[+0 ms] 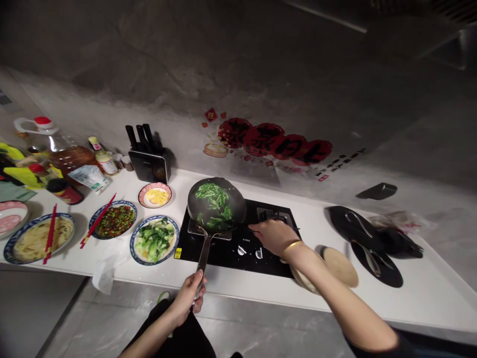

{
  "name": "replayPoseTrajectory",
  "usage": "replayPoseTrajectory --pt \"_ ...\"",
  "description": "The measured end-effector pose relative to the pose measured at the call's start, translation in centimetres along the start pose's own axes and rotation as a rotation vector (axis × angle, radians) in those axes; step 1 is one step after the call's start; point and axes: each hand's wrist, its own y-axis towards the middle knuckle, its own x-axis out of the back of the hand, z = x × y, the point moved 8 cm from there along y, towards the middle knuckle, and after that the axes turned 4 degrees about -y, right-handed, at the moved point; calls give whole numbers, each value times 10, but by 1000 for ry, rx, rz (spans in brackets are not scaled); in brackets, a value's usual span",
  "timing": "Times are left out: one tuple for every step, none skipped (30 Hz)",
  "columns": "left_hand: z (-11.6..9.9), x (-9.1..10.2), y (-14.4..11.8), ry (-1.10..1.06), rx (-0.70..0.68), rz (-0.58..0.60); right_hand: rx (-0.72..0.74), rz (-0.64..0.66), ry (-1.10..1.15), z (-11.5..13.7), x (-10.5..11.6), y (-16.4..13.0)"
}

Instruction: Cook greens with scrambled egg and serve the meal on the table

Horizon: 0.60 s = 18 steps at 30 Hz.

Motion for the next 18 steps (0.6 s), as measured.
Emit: replayPoseTrajectory --pt "0 0 0 4 -3 -2 -35 -29 13 4 -3 8" --pt "-1 0 0 7 -7 -4 -79 -69 25 7 -5 18" --pt "-1 0 0 9 -10 -7 -119 -113 44 9 -6 28" --pt "-1 0 0 10 -11 -11 -147 -155 69 12 -6 39" --pt "-1 0 1 11 -11 -15 -156 -193 98 15 -5 48" --pt "-1 1 1 11 -8 -19 -142 -229 127 19 -4 56" --pt "0 1 1 11 -6 -21 -114 -258 148 24 -3 62" --pt "0 1 1 11 -4 -23 -80 -282 153 30 -2 65" --pt "0 1 1 12 -2 -23 -45 -301 138 37 -1 66" --pt "0 1 1 12 -3 -23 -13 -308 102 44 -2 65" --pt "0 1 1 13 -7 -22 16 -301 53 50 -4 62" --pt "0 0 1 14 -12 -21 41 -281 -2 56 -7 58" --pt "0 0 1 15 -17 -19 61 -254 -56 61 -10 54" --pt "-1 0 1 17 -21 -19 78 -224 -100 63 -12 50" --pt "-1 0 1 17 -23 -18 84 -200 -131 62 -13 47" --pt "-1 0 1 18 -23 -20 79 -187 -149 59 -12 44" --pt "-1 0 1 19 -21 -21 61 -186 -156 53 -10 43" --pt "-1 1 1 18 -18 -22 34 -193 -154 46 -6 44"
